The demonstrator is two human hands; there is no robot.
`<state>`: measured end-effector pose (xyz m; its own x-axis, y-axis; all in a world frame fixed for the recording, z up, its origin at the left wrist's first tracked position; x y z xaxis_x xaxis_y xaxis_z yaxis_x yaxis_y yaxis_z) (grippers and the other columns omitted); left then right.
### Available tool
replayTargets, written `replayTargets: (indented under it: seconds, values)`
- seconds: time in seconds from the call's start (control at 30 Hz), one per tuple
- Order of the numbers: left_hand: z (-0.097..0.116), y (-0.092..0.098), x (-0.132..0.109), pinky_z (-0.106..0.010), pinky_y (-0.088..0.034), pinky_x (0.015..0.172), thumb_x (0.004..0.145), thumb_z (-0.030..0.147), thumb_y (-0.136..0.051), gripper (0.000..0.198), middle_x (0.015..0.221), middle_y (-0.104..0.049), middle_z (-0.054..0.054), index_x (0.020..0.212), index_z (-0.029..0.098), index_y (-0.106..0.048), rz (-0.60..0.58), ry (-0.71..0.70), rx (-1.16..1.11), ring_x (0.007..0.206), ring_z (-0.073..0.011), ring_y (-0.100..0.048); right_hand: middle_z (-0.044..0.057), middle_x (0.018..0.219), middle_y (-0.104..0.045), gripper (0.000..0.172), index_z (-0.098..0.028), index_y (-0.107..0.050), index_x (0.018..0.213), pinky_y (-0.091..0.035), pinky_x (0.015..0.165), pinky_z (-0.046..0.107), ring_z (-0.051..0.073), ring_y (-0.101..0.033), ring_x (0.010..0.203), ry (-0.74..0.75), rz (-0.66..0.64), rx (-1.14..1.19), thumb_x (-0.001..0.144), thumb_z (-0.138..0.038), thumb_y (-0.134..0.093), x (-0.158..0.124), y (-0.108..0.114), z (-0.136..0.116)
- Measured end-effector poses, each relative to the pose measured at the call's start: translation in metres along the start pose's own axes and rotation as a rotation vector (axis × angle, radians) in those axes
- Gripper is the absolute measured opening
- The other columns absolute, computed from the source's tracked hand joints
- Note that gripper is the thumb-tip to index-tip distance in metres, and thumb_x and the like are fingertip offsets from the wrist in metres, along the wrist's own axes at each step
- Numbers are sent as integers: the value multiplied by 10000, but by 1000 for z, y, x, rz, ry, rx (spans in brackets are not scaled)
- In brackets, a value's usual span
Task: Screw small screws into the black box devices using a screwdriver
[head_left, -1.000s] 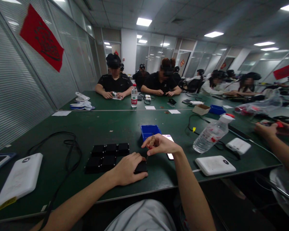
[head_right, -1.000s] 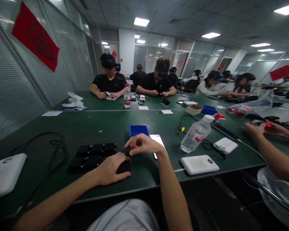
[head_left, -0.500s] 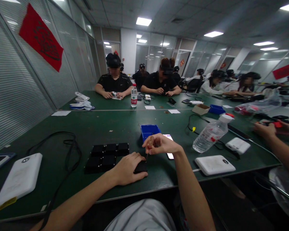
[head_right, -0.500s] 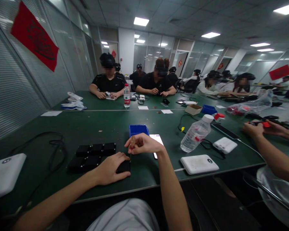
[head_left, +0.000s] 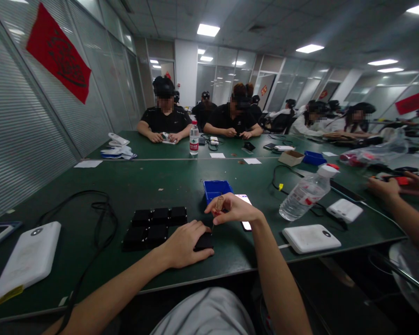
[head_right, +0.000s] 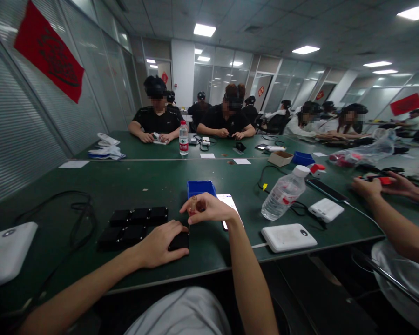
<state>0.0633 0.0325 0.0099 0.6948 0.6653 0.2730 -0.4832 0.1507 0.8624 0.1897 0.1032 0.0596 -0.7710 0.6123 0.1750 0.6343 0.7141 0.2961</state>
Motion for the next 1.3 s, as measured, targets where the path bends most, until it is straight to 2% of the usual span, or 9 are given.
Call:
replayTargets:
  seconds: [0.2,0.43,0.6,0.73,0.87,0.97,1.07,1.17,1.3]
  values:
    - [0,0,1,-437,-538,957,904,396,-727,396,1139,-681,-100,1215,186,-603,1,-3,-15,1061,-288,-651,12,828,-731,442,-133,-727,1057,-442,581,228,92,-589,635,-29,-7,58,689,-279,-923,-2,-2,-1]
    - [1,0,0,-446,-534,984,898,392,-730,425,1168,-684,-107,1246,188,-596,2,-5,-17,1093,-296,-651,52,868,-757,400,-124,-710,1101,-465,600,226,121,-667,719,-18,-36,39,773,-293,-866,-3,-4,-2]
    - [1,-1,0,-453,-535,985,907,389,-720,405,1169,-687,-109,1236,183,-601,-4,-6,-13,1090,-298,-649,73,1014,-746,294,-131,-730,945,-504,646,243,113,-659,749,-3,-46,42,777,-331,-865,-2,-6,-4]
    - [0,0,0,-458,-536,987,908,386,-723,416,1203,-684,-110,1248,182,-596,-3,-2,-24,1102,-298,-645,73,1006,-744,276,-124,-729,897,-491,656,257,119,-632,764,-25,-46,-22,826,-373,-825,0,-7,-6]
    - [1,0,-1,-459,-533,989,904,375,-732,415,1194,-684,-108,1245,179,-599,-5,2,-24,1104,-301,-648,74,1070,-751,325,-143,-641,717,-460,636,263,113,-576,744,-33,-18,-92,803,-383,-843,1,-4,-5]
    - [2,1,-1,-451,-536,979,902,371,-737,416,1186,-683,-108,1241,173,-599,-8,0,-25,1096,-298,-648,73,1094,-748,374,-148,-586,662,-452,624,258,106,-575,730,-22,2,-60,766,-366,-871,2,-3,-3]
    - [2,1,0,-450,-541,965,906,376,-735,419,1161,-681,-110,1239,160,-601,-13,-2,-18,1076,-295,-649,49,976,-741,325,-138,-685,813,-456,597,245,97,-585,680,-56,9,-1,716,-355,-906,1,-2,0]
    - [1,0,1,-448,-542,963,904,380,-741,421,1150,-678,-109,1236,158,-606,-17,-1,-7,1073,-294,-647,7,844,-717,453,-135,-730,1027,-445,564,222,92,-594,639,-74,18,47,669,-321,-936,1,-2,2]
    - [0,-2,1,-445,-540,968,900,381,-746,432,1166,-674,-109,1245,163,-606,-16,-4,0,1083,-294,-644,15,842,-738,499,-136,-727,1097,-442,563,202,93,-626,652,-42,18,78,664,-264,-940,-1,-1,-1]
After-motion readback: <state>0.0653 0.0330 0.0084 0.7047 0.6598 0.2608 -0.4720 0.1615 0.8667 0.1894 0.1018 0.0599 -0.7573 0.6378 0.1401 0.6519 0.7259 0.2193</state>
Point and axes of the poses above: each hand's wrist, its own x-axis towards the middle knuckle, its own y-axis out of the back of the hand, z = x × y, the point moved 7 cm from there along x, towards the middle knuckle
